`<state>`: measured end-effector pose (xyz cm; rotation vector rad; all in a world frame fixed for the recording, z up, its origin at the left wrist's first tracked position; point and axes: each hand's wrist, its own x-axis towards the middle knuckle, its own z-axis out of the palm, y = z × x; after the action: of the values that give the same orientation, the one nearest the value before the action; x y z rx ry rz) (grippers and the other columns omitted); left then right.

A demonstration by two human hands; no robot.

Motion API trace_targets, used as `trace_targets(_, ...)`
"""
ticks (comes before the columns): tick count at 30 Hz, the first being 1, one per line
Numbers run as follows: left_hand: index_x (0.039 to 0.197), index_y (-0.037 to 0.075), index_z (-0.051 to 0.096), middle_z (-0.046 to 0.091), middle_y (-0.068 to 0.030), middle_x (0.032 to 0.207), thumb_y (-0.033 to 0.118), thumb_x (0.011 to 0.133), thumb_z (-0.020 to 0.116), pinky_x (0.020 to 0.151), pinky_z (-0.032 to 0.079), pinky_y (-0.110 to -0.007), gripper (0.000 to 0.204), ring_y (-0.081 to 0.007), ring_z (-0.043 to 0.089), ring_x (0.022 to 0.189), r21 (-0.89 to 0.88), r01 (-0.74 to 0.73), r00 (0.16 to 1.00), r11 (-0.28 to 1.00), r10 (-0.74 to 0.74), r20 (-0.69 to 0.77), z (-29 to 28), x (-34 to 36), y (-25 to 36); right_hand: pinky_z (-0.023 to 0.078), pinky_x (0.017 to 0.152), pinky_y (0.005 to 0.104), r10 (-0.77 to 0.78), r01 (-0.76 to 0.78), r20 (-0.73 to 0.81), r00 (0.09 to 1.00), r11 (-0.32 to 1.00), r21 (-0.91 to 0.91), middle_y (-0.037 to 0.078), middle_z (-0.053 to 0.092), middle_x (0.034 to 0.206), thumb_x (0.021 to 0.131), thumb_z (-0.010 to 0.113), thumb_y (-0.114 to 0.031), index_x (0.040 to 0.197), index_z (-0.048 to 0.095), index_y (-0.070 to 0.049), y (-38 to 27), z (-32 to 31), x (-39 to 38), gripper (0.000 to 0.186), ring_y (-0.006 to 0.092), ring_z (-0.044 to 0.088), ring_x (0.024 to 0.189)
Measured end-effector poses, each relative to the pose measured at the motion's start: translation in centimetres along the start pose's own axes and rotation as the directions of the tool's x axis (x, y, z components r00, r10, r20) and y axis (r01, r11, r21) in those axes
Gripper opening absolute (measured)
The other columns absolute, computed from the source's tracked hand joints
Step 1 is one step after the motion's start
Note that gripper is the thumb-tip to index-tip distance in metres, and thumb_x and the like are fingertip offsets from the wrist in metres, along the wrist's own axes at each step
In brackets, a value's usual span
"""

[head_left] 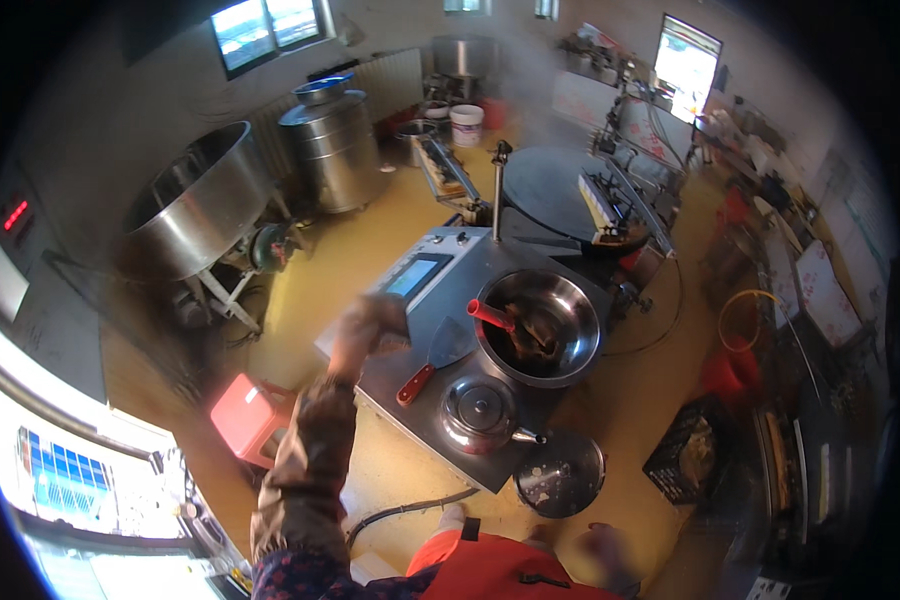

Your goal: The person stirs a liquid mixture in a metal bowl, pours it into a red bucket, and then handles thin dough sheets on a large round tray. They fold and unfold a cloth and place a dough sheet onto the tray.

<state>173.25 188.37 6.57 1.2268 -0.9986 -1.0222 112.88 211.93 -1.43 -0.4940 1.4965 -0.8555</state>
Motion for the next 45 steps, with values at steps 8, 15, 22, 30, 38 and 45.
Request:
trace_targets(8,0.109,-0.001,0.055,0.065,-0.0147,0.086,0.025,0.077,0.071,0.068,0.053,-0.040,0.044,-0.0275,0.064,0.080,0.288,-0.040,0.979,0.957,-0.020,0.204,9.3,21.2,-3.5,0.052,0.063,0.0321,-0.011,0.000,-0.059,0.998,0.986,-0.169,0.009,0.057,0.082,0.090,0.055,-0.019,0.103,0.055,-0.002,4.5,-1.1,-5.4,0.021,0.0207,0.061,0.070)
trace_targets(15,0.114,0.005,0.055,0.061,-0.0101,0.100,0.028,0.086,0.061,0.076,0.050,-0.039,0.036,-0.0230,0.061,0.090,0.886,-0.275,0.955,0.374,-0.001,0.297,14.2,23.8,-5.2,0.052,0.061,0.0305,0.186,-0.130,-0.228,0.956,0.962,0.240,0.008,0.055,0.078,0.089,0.057,-0.016,0.099,0.054,-0.001,6.0,-1.3,-9.7,0.018,0.0187,0.059,0.066)
trace_targets(22,0.122,0.012,0.049,0.058,-0.0042,0.105,0.027,0.088,0.059,0.078,0.048,-0.035,0.038,-0.0204,0.059,0.092,0.477,0.017,0.964,0.879,-0.141,0.226,7.9,23.8,-3.9,0.052,0.062,0.0272,0.127,-0.070,-0.246,0.961,0.971,0.229,0.005,0.058,0.079,0.090,0.058,-0.022,0.096,0.055,-0.004,6.7,-3.9,-9.1,0.019,0.0142,0.060,0.068)
trace_targets(30,0.118,0.010,0.054,0.060,-0.0075,0.103,0.029,0.089,0.059,0.075,0.049,-0.037,0.035,-0.0224,0.058,0.092,0.164,0.099,0.914,0.982,-0.024,-0.405,-7.7,8.8,-1.2,0.051,0.064,0.0265,0.034,0.017,-0.238,0.971,0.978,0.209,0.003,0.059,0.083,0.089,0.059,-0.029,0.103,0.057,-0.005,7.0,-10.8,-6.1,0.028,0.0127,0.059,0.072)
trace_targets(38,0.104,0.009,0.057,0.062,-0.0086,0.090,0.028,0.087,0.057,0.064,0.050,-0.037,0.026,-0.0217,0.060,0.079,0.676,0.102,0.991,0.730,-0.017,-0.131,19.7,-14.0,-15.9,0.052,0.064,0.0268,-0.024,0.153,-0.356,0.934,0.928,0.339,0.003,0.059,0.084,0.090,0.058,-0.032,0.101,0.057,-0.005,10.0,-23.3,-7.7,0.029,0.0136,0.060,0.074)
trace_targets(45,0.092,0.008,0.061,0.063,-0.0097,0.078,0.028,0.086,0.055,0.055,0.051,-0.036,0.022,-0.0211,0.062,0.067,0.853,0.202,0.806,0.481,-0.576,0.133,32.0,-26.2,-23.2,0.051,0.067,0.0269,0.037,0.142,-0.422,0.906,0.912,0.386,0.003,0.059,0.087,0.090,0.059,-0.030,0.100,0.057,-0.005,12.8,-32.4,-11.4,0.027,0.0135,0.060,0.076)
